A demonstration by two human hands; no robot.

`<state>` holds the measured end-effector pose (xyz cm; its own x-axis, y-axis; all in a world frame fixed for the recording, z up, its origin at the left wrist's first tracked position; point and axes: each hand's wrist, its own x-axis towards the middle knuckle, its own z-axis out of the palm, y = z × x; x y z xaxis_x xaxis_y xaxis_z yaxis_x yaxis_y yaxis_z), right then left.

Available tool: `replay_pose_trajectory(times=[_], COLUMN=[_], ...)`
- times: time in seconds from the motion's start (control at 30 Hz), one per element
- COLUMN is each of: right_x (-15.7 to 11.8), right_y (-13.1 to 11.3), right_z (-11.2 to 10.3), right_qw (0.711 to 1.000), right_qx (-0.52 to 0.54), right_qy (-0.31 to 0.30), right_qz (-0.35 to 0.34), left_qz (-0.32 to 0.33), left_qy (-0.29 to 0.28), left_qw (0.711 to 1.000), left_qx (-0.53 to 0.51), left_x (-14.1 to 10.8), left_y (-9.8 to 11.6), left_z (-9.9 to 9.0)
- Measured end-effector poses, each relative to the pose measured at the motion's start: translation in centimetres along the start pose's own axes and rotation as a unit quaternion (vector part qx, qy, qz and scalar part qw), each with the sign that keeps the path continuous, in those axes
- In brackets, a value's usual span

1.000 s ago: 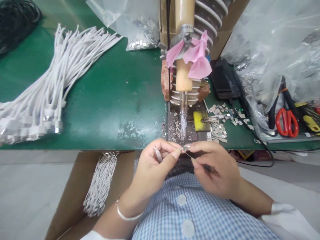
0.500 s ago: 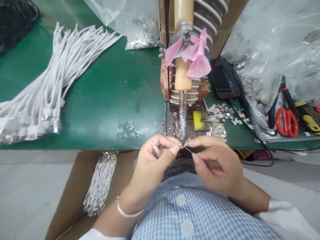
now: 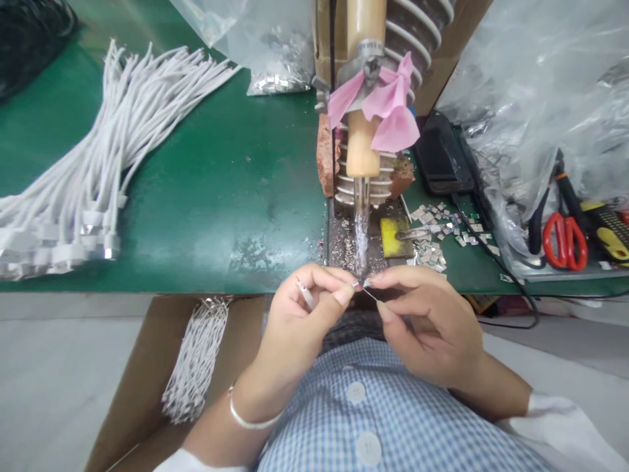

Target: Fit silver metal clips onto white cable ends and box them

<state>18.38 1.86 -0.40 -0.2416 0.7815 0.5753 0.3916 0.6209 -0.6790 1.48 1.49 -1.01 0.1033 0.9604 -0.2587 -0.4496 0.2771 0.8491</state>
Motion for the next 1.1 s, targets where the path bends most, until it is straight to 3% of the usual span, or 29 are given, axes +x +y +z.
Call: replay_pose_trajectory(times=[0.43,1.1], right_x=[-0.4,0.1], right_y=[0.1,0.0], right_z=[0.2,0.2], right_qw=[1.0,1.0], right_qx=[0.017,0.024], right_qy=[-0.01,-0.008], right_qz=[0.02,0.017], left_qz=[-0.004,0.015], left_qy=[-0.012,-0.02], left_qw=[1.0,0.999], left_qx=[0.001,0.021], left_x=[-0.4,0.0], left_y=[-0.5,0.7], left_z=[-0.4,0.2])
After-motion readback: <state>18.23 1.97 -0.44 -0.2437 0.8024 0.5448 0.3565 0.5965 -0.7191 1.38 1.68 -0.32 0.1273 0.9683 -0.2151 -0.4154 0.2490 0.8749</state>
